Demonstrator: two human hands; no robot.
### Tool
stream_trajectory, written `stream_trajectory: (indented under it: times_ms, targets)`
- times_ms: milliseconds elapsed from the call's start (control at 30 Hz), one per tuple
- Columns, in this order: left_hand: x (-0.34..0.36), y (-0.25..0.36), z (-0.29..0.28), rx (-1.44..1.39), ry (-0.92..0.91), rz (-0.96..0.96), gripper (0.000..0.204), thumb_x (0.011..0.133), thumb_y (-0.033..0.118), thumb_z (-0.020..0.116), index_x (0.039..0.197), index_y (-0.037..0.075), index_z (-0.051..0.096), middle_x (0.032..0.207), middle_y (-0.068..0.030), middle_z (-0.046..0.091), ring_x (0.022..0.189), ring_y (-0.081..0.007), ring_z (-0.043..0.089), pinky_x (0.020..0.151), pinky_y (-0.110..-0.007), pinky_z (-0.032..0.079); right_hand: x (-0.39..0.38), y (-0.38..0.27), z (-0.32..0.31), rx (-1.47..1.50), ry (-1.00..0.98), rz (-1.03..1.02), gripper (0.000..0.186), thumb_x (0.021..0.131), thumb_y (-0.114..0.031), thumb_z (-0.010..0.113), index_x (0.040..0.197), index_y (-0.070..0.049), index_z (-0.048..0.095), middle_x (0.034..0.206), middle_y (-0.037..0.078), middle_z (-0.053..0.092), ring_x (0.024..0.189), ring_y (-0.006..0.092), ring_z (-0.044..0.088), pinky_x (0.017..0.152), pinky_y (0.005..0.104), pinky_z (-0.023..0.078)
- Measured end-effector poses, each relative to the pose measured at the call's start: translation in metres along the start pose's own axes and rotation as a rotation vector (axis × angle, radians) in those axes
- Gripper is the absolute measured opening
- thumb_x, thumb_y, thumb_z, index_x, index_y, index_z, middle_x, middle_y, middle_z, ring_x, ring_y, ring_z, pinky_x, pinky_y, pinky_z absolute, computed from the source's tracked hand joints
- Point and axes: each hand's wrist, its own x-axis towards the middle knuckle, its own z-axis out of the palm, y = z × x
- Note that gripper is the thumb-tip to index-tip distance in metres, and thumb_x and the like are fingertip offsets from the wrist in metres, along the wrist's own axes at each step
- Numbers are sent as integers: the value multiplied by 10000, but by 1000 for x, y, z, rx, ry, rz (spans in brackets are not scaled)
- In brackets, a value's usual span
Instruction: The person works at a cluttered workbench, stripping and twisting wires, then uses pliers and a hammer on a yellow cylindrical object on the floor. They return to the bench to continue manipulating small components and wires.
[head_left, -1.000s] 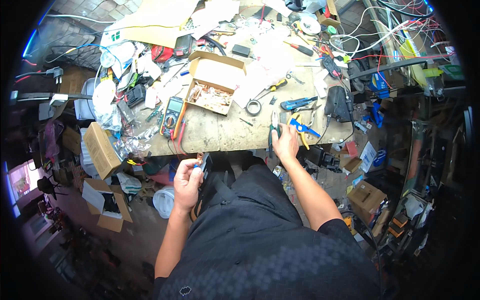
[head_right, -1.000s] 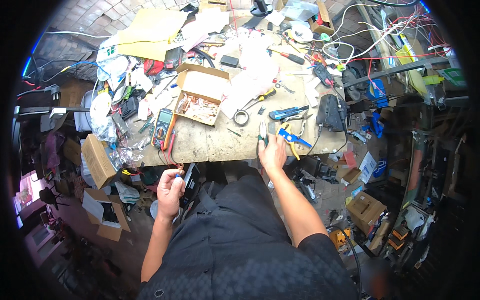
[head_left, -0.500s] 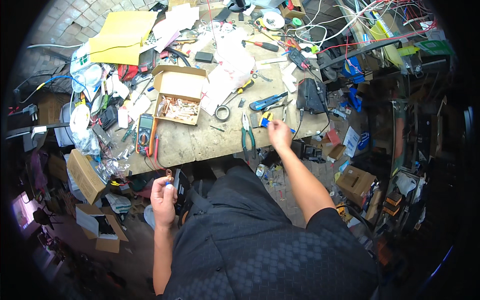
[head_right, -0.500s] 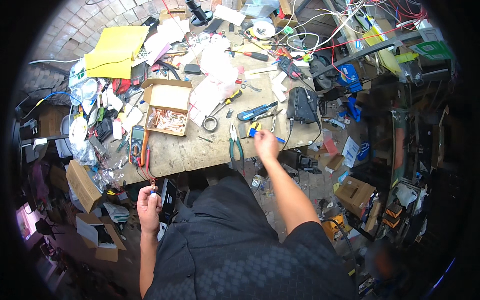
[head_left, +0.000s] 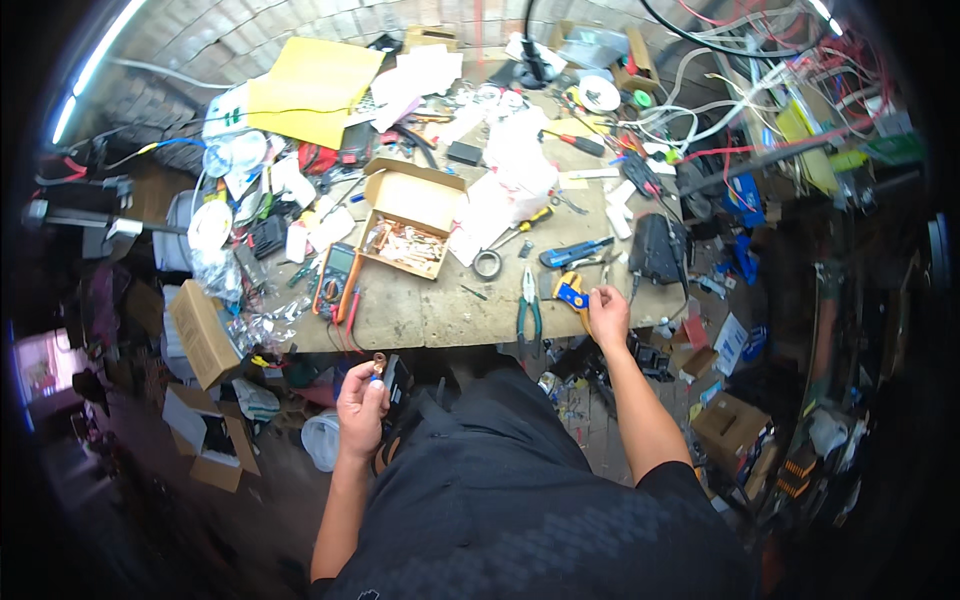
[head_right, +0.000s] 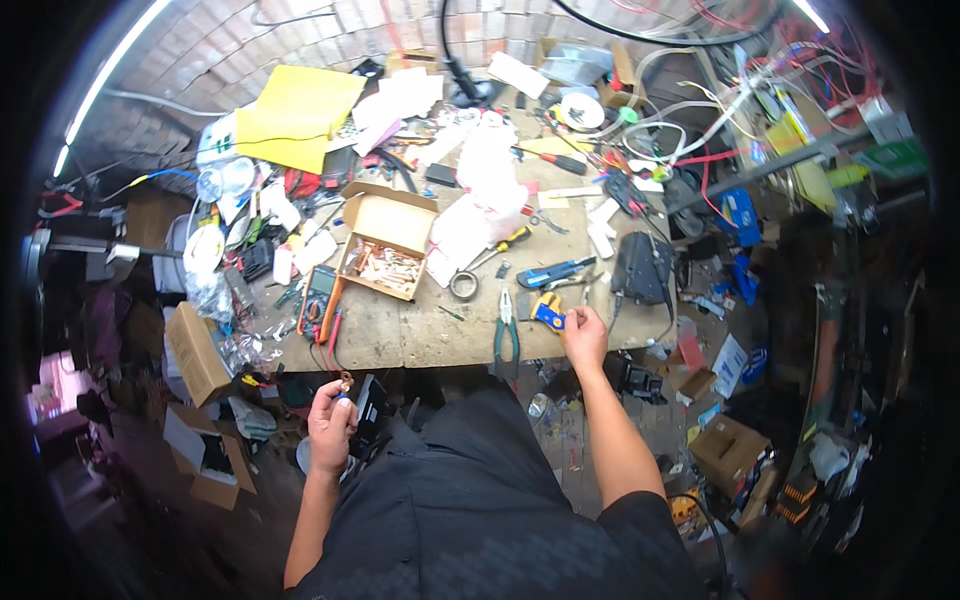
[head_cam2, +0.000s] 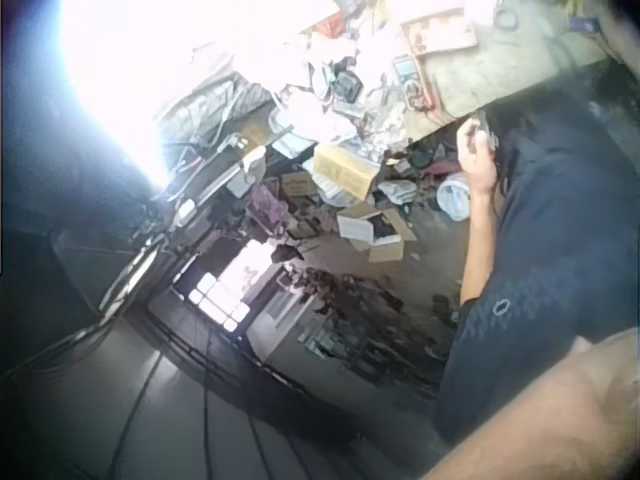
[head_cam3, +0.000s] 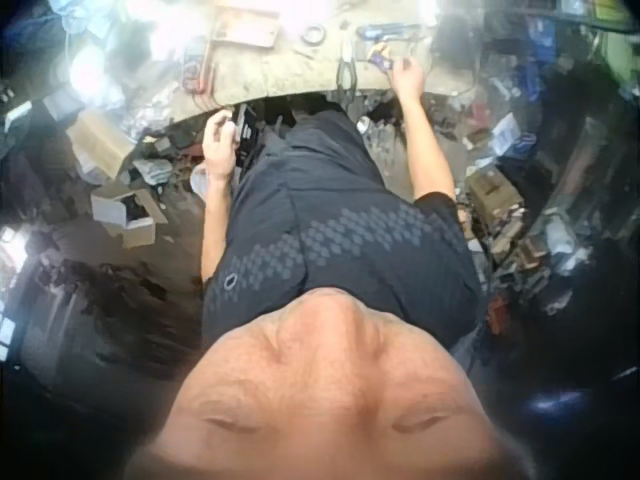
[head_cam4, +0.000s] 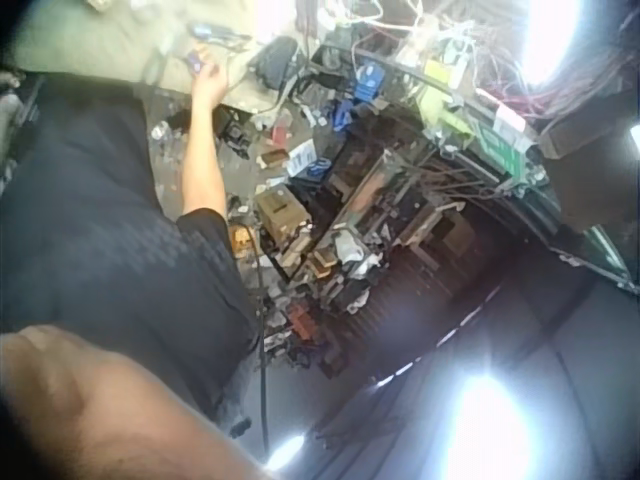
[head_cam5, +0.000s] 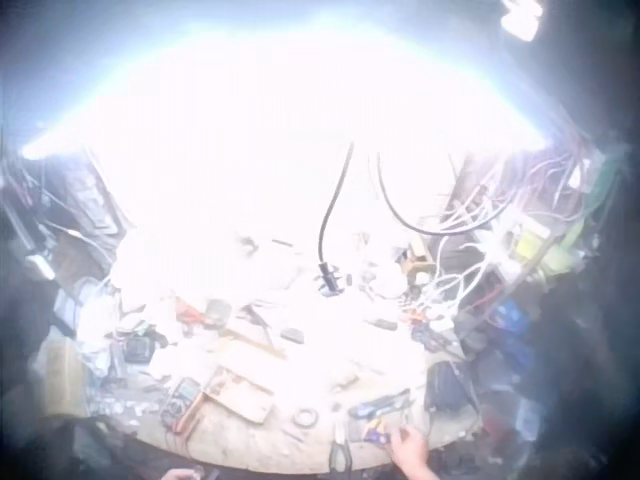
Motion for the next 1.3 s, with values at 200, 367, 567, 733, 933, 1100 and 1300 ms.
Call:
stream_trajectory:
  times_ms: [200,367,567,733,933,1100,1300]
  targets:
    - [-11,8,4,-65,23,-25,204,1064,128,558,1247,61,615,758,34,553,651,-32,454,575,-200,337,-8,-25,22,130,-212,-94,183,1000,-179,673,1023,-3,718,773,13,684,670,75,591,620,268,488]
    - [-19,7,-9,-103,64,-26,179,1060,112,555,1211,51,628,764,42,553,652,-29,450,576,-204,339,-14,-28,51,150,-323,-163,173,998,-177,681,1005,-6,711,717,-23,632,583,49,525,529,251,429]
    - [-22,5,-54,-99,85,-10,183,1061,115,556,1213,35,618,743,36,534,639,-36,451,581,-215,363,-39,-79,70,53,-482,-218,184,984,-159,682,1056,5,728,793,21,689,690,91,615,642,266,505]
    - [-15,1,-104,-111,76,24,181,1062,116,560,1208,22,612,756,33,544,654,-33,473,600,-210,392,-58,-113,99,-48,-508,-227,213,961,-175,692,1079,-4,740,847,90,740,770,149,686,730,310,550]
    - [-11,-4,-163,-60,84,-19,180,1050,102,575,1199,15,628,763,56,541,660,-12,453,603,-203,386,-74,-275,180,-350,-525,-756,160,924,-166,676,1038,-68,731,962,157,705,920,372,688,813,440,551]
    - [-3,5,-194,-14,117,-53,188,1042,98,588,1203,17,640,774,81,522,672,3,420,607,-198,354,-31,-367,318,-607,-406,-1173,155,857,-147,646,981,-71,698,948,167,694,928,375,692,818,492,551]
    - [9,40,-218,74,196,-24,206,1037,96,602,1206,-17,640,952,-19,680,869,-45,590,776,-243,488,18,-366,432,-1455,-500,-1046,248,967,-174,534,1064,-94,748,1119,138,772,986,290,763,874,459,550]
